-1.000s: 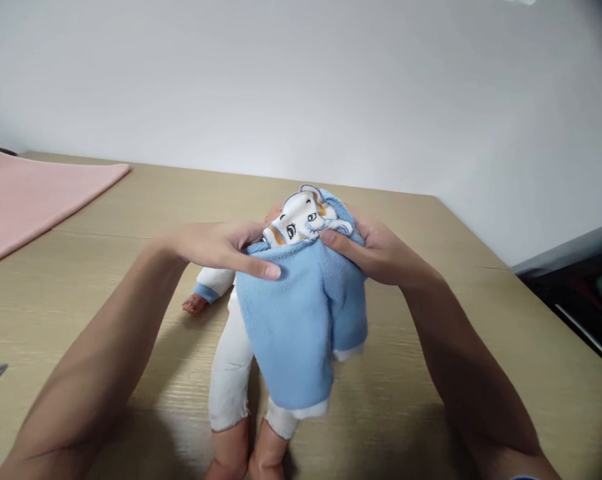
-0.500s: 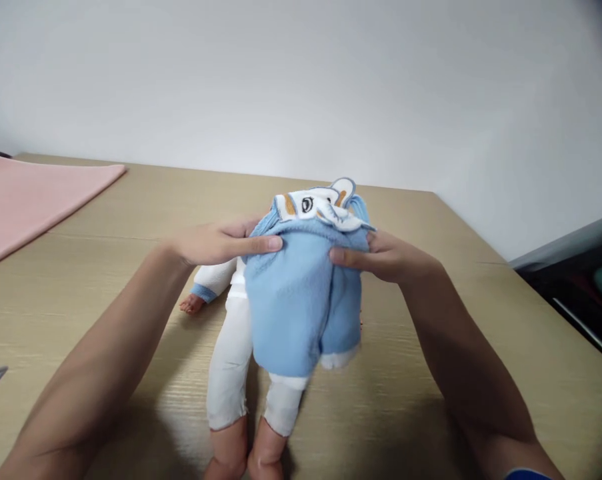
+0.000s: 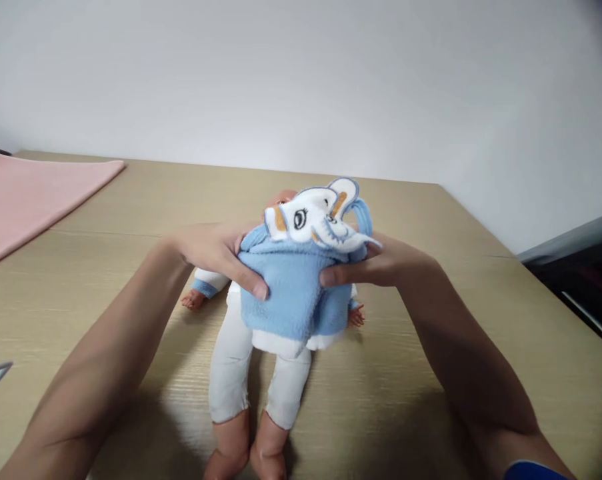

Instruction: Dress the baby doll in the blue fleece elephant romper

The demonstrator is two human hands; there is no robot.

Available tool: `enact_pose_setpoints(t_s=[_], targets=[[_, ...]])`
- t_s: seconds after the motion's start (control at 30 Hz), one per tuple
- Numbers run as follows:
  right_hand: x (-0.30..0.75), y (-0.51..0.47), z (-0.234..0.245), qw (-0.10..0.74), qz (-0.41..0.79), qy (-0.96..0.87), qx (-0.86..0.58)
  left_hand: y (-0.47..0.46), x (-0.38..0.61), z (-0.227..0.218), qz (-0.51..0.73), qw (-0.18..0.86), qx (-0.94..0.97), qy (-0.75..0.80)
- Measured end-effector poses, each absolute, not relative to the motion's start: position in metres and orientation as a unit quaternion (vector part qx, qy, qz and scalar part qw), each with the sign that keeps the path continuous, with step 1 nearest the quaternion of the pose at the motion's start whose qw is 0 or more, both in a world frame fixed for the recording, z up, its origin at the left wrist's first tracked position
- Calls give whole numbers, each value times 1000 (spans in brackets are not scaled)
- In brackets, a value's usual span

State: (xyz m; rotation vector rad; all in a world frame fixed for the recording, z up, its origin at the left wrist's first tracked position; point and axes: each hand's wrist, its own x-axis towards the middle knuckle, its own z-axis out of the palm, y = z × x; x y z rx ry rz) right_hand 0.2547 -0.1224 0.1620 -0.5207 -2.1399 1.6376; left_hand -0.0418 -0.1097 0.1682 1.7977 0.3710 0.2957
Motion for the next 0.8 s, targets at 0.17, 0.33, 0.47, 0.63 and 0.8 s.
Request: enact_pose_setpoints(t_s=[0.17,0.33,0.47,0.63,0.8], targets=[[253,-127,160,279,595,-725,-207,-104,-52,163,169,593,770,167],[254,-124,155,253,605,-712,-251,-103,-54,158,235,584,764,144],[257,-115,152,190,605,-735,-240,-104,-47,157,228,602,737,206],[245,-125,160,249,588,-732,-237,-108,-39,165,190,592,752,218],[229,-136,160,361,648,-630,-232,-119,-34,164,255,598,715,256]])
